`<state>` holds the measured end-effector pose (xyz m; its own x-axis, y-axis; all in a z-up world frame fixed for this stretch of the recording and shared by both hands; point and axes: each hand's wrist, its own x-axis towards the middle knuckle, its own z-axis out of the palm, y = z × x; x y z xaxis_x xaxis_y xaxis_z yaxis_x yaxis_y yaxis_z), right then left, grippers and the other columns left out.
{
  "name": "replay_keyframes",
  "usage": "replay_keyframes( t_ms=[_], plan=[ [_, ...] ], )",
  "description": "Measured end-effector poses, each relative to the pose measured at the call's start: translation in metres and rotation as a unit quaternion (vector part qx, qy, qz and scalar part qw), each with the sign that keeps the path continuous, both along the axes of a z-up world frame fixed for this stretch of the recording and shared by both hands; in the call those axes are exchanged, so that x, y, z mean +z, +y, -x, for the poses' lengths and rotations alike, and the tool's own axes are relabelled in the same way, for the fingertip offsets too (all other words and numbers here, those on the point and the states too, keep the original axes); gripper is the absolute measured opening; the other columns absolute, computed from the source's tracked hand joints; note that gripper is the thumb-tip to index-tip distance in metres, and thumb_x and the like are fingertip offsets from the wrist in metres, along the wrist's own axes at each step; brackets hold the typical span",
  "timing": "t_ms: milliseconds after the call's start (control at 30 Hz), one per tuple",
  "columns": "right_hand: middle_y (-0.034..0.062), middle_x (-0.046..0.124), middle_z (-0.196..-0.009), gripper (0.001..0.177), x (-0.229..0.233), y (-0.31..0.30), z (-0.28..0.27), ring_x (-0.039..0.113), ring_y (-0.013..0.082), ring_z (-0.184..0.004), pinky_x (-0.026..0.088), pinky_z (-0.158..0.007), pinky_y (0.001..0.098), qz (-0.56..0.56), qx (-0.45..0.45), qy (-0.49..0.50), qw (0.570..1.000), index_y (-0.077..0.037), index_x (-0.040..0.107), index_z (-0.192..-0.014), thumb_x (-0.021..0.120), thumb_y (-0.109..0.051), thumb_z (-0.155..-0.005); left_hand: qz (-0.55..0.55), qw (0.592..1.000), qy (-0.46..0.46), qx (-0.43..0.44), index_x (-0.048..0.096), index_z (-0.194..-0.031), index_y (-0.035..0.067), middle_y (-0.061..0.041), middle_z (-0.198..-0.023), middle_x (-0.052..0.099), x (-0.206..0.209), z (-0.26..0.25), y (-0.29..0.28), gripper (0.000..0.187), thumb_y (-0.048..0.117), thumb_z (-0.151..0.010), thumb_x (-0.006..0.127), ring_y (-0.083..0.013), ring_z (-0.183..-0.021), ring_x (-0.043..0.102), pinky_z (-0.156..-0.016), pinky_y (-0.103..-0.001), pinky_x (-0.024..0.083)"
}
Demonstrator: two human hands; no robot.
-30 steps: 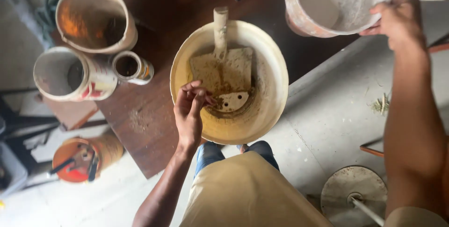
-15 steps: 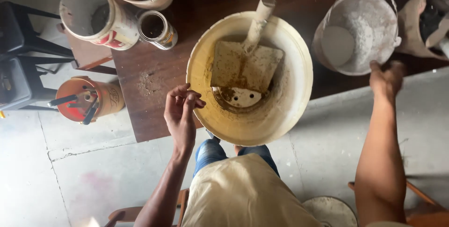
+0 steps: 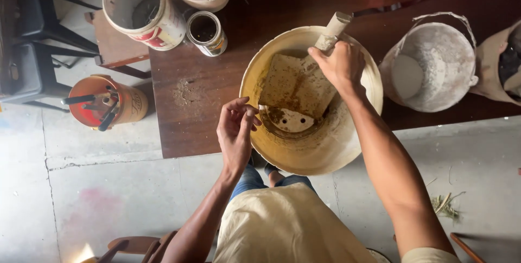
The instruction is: Sorting and organizing various metal parts, scrap, and tools from buckets on a workshop table.
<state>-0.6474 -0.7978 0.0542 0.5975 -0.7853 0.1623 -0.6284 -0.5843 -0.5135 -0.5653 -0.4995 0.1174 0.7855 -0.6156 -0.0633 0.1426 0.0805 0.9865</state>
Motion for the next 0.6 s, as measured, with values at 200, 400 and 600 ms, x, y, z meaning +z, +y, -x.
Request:
replay_keyframes(
  t_ms=[200, 400, 600],
  plan=[
    [0.0059, 0.076, -0.087, 0.029, 0.017, 0.005, 0.046, 0.071, 0.0173, -0.069, 0.058, -0.07, 0.0354, -0.025, 0.011, -0.059, 0.998, -0.007, 0.077, -0.097, 0.085, -0.035, -0.096, -0.033, 0.999, 0.007, 0.021, 0.058, -0.128, 0.0, -0.005, -0.1, 0.069, -0.013, -0.018, 0.023, 0.027, 0.011, -0.104, 0.061, -0.0107, -0.081, 0.066, -0.07, -0.024, 0.053],
    [0.0065, 0.072, -0.094, 0.016, 0.148, 0.022, 0.093, 0.065, 0.0143, -0.075, 0.051, -0.068, 0.0268, -0.01, -0.015, -0.239, 0.971, 0.002, 0.072, -0.105, 0.081, -0.012, -0.104, -0.032, 0.999, 0.004, -0.011, 0.057, -0.128, 0.001, -0.006, -0.1, 0.069, -0.012, -0.031, 0.023, 0.026, 0.013, -0.105, 0.06, -0.0112, -0.081, 0.066, -0.071, -0.025, 0.054],
    [0.0142, 0.072, -0.097, 0.016, 0.154, 0.037, 0.104, 0.065, 0.0206, -0.078, 0.052, -0.074, 0.0314, 0.075, 0.032, -0.234, 0.969, 0.006, 0.07, -0.107, 0.079, -0.007, -0.107, -0.017, 0.999, -0.009, -0.041, 0.057, -0.127, 0.001, -0.006, -0.099, 0.067, -0.008, -0.034, 0.006, 0.025, 0.012, -0.105, 0.06, -0.0118, -0.083, 0.066, -0.073, -0.026, 0.056]
  ],
)
